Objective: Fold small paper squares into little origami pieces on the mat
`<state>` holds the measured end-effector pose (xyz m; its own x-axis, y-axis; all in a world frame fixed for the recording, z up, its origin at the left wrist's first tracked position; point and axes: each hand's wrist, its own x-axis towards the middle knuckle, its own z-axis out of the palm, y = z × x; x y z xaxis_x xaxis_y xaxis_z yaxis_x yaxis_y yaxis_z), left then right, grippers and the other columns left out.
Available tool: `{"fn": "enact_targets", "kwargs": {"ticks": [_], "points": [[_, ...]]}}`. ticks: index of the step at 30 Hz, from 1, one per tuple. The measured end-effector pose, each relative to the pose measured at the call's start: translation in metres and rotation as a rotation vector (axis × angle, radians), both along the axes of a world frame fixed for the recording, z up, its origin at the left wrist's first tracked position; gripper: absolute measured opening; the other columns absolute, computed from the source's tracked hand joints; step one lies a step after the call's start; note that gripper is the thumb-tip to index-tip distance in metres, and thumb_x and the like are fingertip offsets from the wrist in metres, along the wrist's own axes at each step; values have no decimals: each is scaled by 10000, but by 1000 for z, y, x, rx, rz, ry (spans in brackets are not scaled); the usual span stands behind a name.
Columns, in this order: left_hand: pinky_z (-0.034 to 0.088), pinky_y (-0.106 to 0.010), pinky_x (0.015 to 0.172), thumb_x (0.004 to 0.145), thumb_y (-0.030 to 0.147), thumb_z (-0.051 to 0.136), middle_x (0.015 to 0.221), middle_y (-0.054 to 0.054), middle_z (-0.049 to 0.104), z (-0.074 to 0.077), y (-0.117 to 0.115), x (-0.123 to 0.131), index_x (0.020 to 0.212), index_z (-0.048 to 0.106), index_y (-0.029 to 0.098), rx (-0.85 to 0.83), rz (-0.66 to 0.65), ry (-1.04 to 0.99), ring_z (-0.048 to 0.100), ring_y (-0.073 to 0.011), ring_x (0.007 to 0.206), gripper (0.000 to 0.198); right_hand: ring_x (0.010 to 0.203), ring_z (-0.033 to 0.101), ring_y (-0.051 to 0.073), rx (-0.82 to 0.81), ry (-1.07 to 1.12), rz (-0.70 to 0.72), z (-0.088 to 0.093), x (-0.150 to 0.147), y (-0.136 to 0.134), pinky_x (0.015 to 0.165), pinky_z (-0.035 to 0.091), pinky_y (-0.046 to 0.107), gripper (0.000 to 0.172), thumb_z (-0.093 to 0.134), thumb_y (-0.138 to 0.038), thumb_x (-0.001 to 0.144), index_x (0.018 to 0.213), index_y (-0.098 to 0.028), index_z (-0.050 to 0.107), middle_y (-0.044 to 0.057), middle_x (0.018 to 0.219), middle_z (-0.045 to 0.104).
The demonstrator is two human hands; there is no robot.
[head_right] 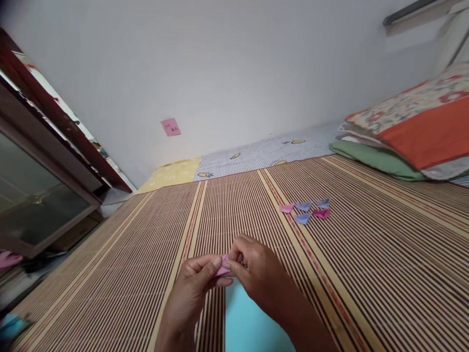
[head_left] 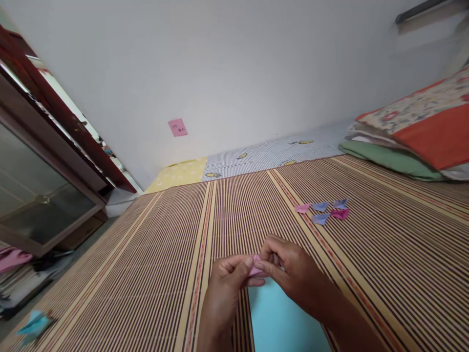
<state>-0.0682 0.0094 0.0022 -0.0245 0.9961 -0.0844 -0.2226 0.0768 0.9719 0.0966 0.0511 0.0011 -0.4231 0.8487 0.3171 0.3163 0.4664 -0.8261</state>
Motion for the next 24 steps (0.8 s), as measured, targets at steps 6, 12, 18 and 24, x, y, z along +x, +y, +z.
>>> {"fn": "enact_targets", "kwargs": {"ticks": [6,12,18,24], "points": [[628,-324,731,834,398,805,834,-122,815,1,-1,1,939,862,160,17,-21,37,758,-228,775,266,688,516,158,18,-13,-12,3,2,-1,625,362,293,206,615,-147,913,740,-206,521,-25,745,549],[613,-294,726,912,383,733,855,-108,813,1,-2,1,987,852,163,51,-69,81,749,-210,788,261,685,521,147,-42,47,12,4,5,-1,611,370,282,188,664,-189,907,749,-205,562,-35,743,561],[604,-275,692,931,361,716,830,-91,802,0,-2,2,971,849,172,76,-68,65,744,-199,768,234,688,507,143,-59,136,-1,3,4,2,618,369,281,125,719,-184,878,813,-210,615,-41,759,569],[600,-274,676,932,357,714,825,-95,789,1,-2,4,941,846,158,98,-105,30,743,-209,779,239,698,531,142,-51,248,58,15,4,-1,630,383,285,117,666,-173,913,799,-194,678,-20,795,587]]}}
